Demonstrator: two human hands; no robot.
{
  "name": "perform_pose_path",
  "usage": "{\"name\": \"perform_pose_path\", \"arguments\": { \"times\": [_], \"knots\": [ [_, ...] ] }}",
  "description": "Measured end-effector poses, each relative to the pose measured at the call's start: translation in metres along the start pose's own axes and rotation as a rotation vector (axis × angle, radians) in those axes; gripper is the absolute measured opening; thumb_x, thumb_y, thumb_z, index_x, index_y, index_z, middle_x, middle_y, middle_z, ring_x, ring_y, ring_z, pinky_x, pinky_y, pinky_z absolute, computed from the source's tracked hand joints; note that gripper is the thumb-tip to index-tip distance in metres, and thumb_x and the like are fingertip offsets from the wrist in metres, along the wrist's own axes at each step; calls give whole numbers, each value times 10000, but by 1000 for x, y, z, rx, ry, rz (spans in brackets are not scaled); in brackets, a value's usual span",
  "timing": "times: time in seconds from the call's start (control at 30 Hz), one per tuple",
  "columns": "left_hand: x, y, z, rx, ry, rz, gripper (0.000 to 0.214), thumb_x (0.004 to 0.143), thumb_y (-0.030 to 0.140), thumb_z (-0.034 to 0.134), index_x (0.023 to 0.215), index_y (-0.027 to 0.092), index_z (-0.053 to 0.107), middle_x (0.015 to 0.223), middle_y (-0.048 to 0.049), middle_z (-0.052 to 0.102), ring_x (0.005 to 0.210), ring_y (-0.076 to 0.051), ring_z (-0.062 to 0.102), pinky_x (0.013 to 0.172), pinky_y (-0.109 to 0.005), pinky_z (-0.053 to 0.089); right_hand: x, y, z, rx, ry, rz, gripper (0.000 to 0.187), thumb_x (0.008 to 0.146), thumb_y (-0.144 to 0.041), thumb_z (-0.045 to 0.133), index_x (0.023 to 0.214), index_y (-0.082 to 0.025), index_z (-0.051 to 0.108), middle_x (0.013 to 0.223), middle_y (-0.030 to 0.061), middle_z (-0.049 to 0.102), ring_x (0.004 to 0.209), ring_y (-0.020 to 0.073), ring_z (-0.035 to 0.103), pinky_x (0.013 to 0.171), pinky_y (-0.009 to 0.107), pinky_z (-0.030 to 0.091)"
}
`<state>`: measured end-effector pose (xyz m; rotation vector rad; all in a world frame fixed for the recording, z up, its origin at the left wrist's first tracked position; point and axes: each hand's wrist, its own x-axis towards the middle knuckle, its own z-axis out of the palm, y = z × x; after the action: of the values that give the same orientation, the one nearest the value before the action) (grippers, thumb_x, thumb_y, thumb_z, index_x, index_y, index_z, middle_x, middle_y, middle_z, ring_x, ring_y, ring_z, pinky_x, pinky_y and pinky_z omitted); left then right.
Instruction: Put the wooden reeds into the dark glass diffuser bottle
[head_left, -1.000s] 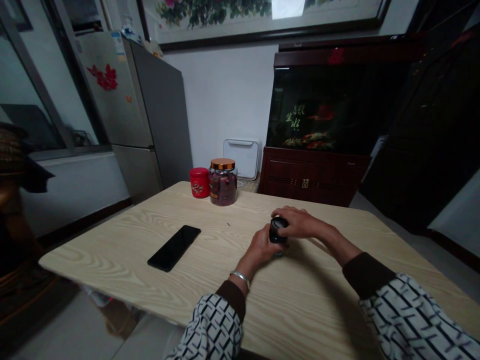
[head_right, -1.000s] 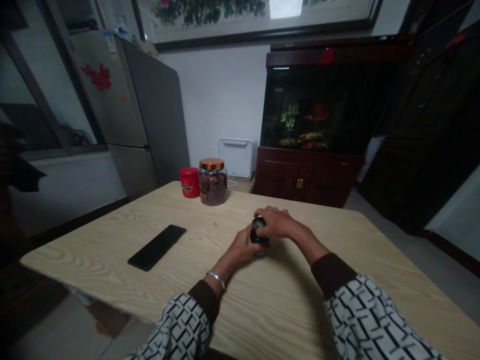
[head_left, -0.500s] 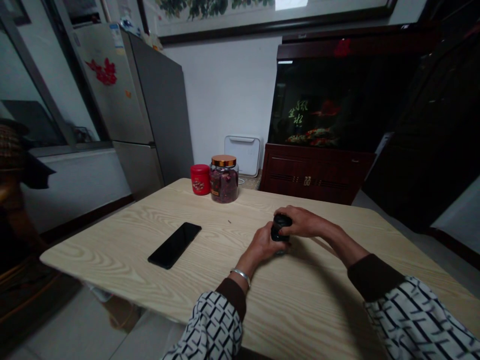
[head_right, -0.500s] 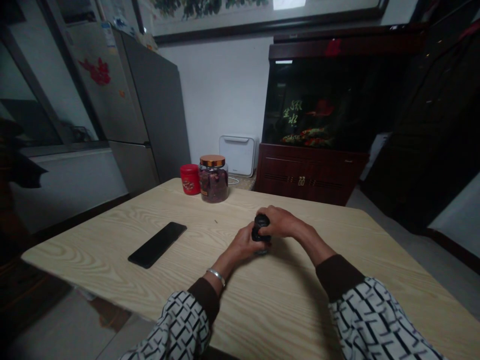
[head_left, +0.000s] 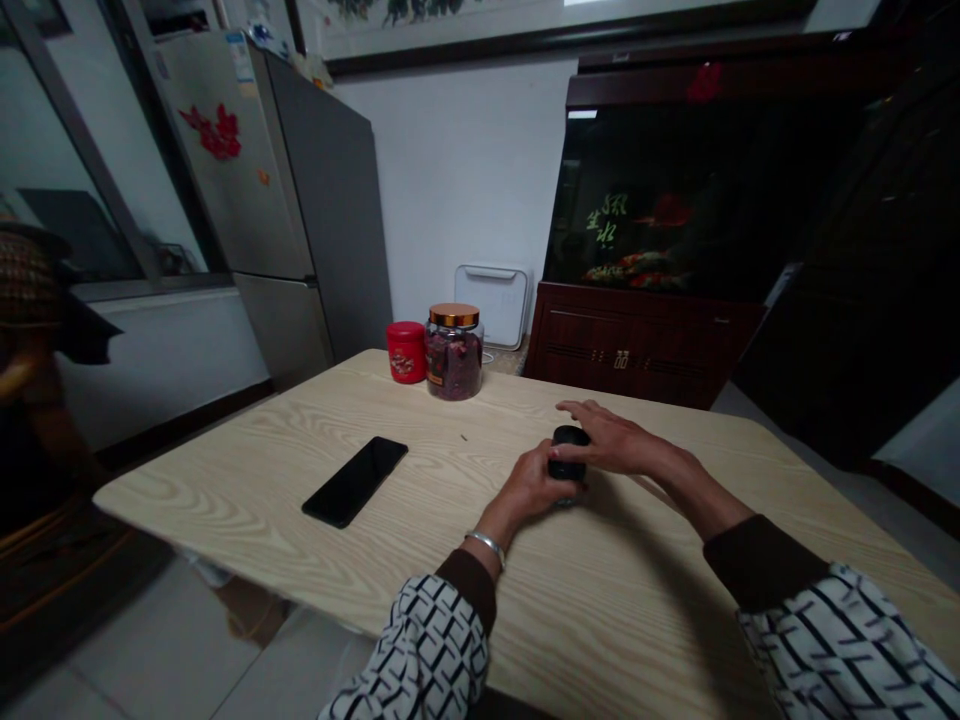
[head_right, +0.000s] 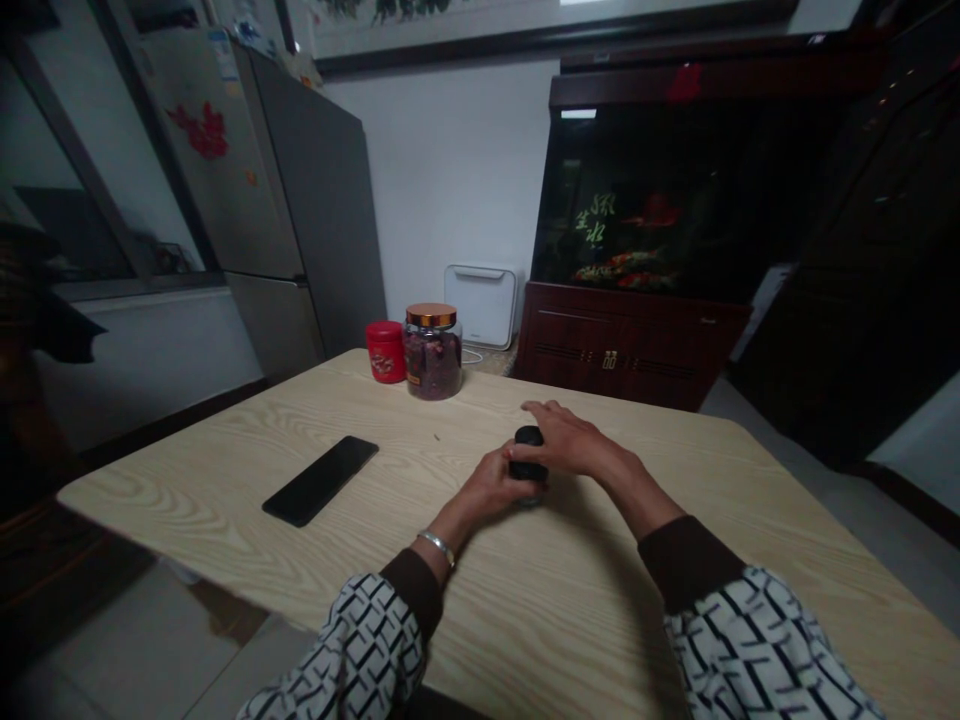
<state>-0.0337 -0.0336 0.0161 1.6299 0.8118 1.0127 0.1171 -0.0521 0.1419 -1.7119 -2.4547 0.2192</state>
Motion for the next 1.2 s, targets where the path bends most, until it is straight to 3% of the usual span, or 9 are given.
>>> {"name": "perform_pose_path", "arguments": {
  "times": [0.17,0.27,0.43,0.53,0.67,0.83,0.93,1.07,1.2],
  "knots": [
    [1,-3,1,114,39,29,577,611,297,846,1125,133,642,993,-101,693,912,-239,631,787,-315,496,5,-15,-5,-260,-41,153,589,875,-657,466,1014,-133,697,1051,237,698,989,395,653,805,469,466],
    [1,-4,-2,178,45,48,630,602,357,860,1148,144,628,1013,-100,690,917,-242,624,790,-325,493,8,-15,-11,-230,-101,41,441,835,-474,590,1133,-161,679,1109,186,693,1014,345,648,820,414,471],
    [0,-5,-2,74,9,54,626,597,318,857,1147,141,616,992,-91,690,899,-230,625,796,-317,493,8,-11,-12,-136,-147,-95,857,749,-489,689,1492,-181,393,1462,164,482,1267,332,513,983,386,426],
    [1,-7,-1,35,10,75,577,601,296,844,1115,152,625,959,-67,683,879,-213,627,788,-305,490,7,-16,-7,-226,-122,53,768,805,-658,566,1372,-143,520,1309,208,590,1126,355,606,889,425,460],
    [2,-9,-1,136,27,70,588,609,339,841,1125,161,621,957,-62,678,871,-210,622,750,-295,483,8,-20,-8,-304,-117,90,465,848,-568,556,1054,-165,663,1037,166,702,954,307,667,765,364,464],
    [1,-6,-4,232,21,79,591,629,415,829,1127,173,621,952,-66,678,872,-214,620,755,-308,487,9,-5,-30,-10,-13,-84,414,713,-276,708,1111,-211,616,1072,75,688,946,232,641,812,316,471],
    [0,-6,-5,242,29,88,620,629,455,833,1146,186,620,969,-73,677,894,-227,632,783,-331,503,0,9,-35,369,134,-92,479,709,-305,745,1141,-209,562,1075,68,667,951,222,631,818,335,495],
    [0,-8,-4,232,38,101,654,634,451,835,1194,199,611,1006,-82,683,930,-241,645,833,-367,518,-27,27,-4,859,357,13,536,706,-443,794,1129,-225,547,1072,68,662,957,217,638,833,357,510],
    [1,-9,-4,243,60,107,655,640,446,835,1201,195,608,1024,-87,689,948,-251,650,848,-379,521,-53,45,60,954,563,231,640,610,-516,845,1070,-228,508,1014,59,655,885,217,646,812,371,508]
  ]
}}
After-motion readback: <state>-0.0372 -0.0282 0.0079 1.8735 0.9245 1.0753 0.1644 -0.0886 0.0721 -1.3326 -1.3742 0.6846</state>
